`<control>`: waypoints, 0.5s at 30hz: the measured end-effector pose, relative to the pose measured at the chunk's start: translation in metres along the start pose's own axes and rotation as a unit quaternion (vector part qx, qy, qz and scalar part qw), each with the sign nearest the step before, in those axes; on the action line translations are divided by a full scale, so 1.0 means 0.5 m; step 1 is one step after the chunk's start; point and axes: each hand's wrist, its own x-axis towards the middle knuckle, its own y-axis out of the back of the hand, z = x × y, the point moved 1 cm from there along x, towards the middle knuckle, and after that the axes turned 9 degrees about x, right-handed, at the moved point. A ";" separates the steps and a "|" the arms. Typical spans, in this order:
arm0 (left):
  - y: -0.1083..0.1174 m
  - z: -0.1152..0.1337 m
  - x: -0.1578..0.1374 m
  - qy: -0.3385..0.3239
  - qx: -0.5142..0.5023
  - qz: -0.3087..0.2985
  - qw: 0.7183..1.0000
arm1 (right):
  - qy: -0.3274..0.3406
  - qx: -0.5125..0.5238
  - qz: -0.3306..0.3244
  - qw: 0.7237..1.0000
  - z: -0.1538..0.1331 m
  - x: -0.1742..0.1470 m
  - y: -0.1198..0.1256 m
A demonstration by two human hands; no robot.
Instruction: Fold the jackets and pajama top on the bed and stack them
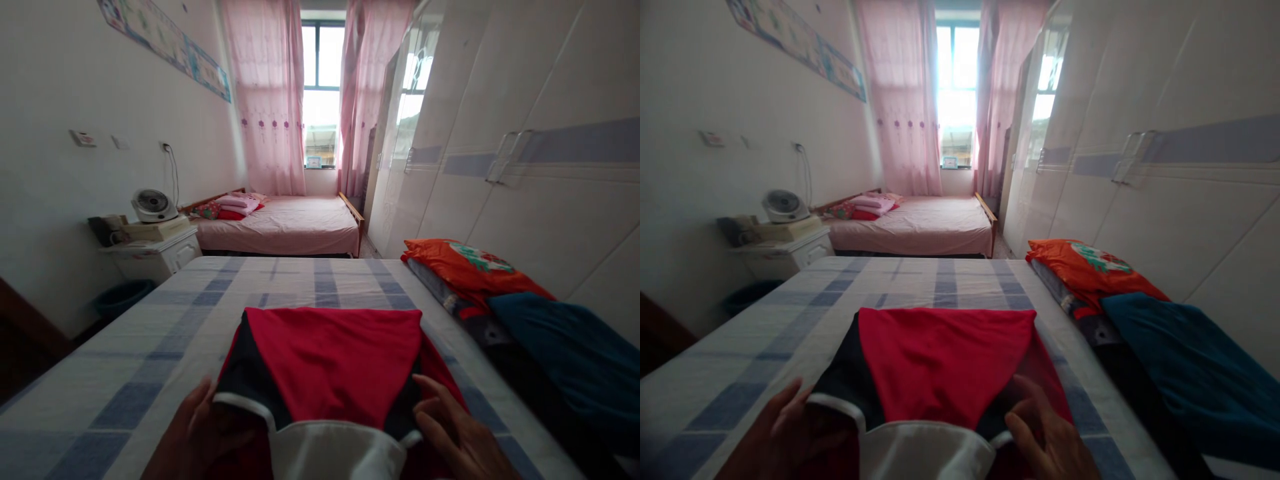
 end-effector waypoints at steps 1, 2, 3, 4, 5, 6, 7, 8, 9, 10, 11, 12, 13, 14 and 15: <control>-0.008 0.005 -0.003 0.008 -0.002 -0.011 1.000 | 0.005 -0.007 0.008 1.000 0.000 0.001 -0.009; -0.016 0.010 -0.003 0.016 0.009 -0.018 1.000 | 0.011 -0.017 0.017 1.000 0.000 0.002 -0.017; -0.023 0.014 -0.002 0.024 0.026 -0.021 0.999 | 0.019 -0.027 0.027 0.999 -0.002 0.004 -0.023; -0.029 0.017 0.000 0.029 0.045 -0.021 0.998 | 0.029 -0.034 0.030 0.999 -0.005 0.007 -0.027; -0.032 0.019 0.002 0.032 0.063 -0.019 0.997 | 0.041 -0.035 0.025 0.998 -0.009 0.008 -0.030; -0.034 0.018 0.004 0.033 0.076 -0.018 0.996 | 0.053 -0.031 0.015 0.998 -0.014 0.009 -0.030; -0.034 0.016 0.004 0.034 0.083 -0.026 0.996 | 0.063 -0.023 0.005 0.998 -0.021 0.008 -0.029; -0.033 0.013 0.002 0.031 0.085 -0.033 0.995 | 0.069 -0.013 0.000 0.998 -0.027 0.006 -0.024; -0.029 0.008 -0.001 0.028 0.087 -0.036 0.995 | 0.069 -0.005 -0.003 0.998 -0.032 0.002 -0.018; -0.022 0.003 -0.005 0.025 0.096 -0.037 0.994 | 0.065 0.000 -0.008 0.998 -0.037 -0.002 -0.010; -0.014 -0.003 -0.009 0.025 0.116 -0.039 0.992 | 0.060 0.001 -0.021 0.998 -0.039 -0.007 -0.002; -0.003 -0.006 -0.012 0.021 0.148 -0.046 0.988 | 0.051 -0.002 -0.042 0.998 -0.039 -0.011 0.007; 0.010 -0.008 -0.013 0.020 0.189 -0.051 0.981 | 0.041 -0.007 -0.067 0.997 -0.037 -0.013 0.015; 0.024 -0.005 -0.011 0.019 0.223 -0.048 0.973 | 0.031 -0.010 -0.082 0.996 -0.032 -0.012 0.025; 0.039 0.002 -0.005 0.016 0.255 -0.039 0.966 | 0.020 -0.007 -0.078 0.997 -0.025 -0.006 0.036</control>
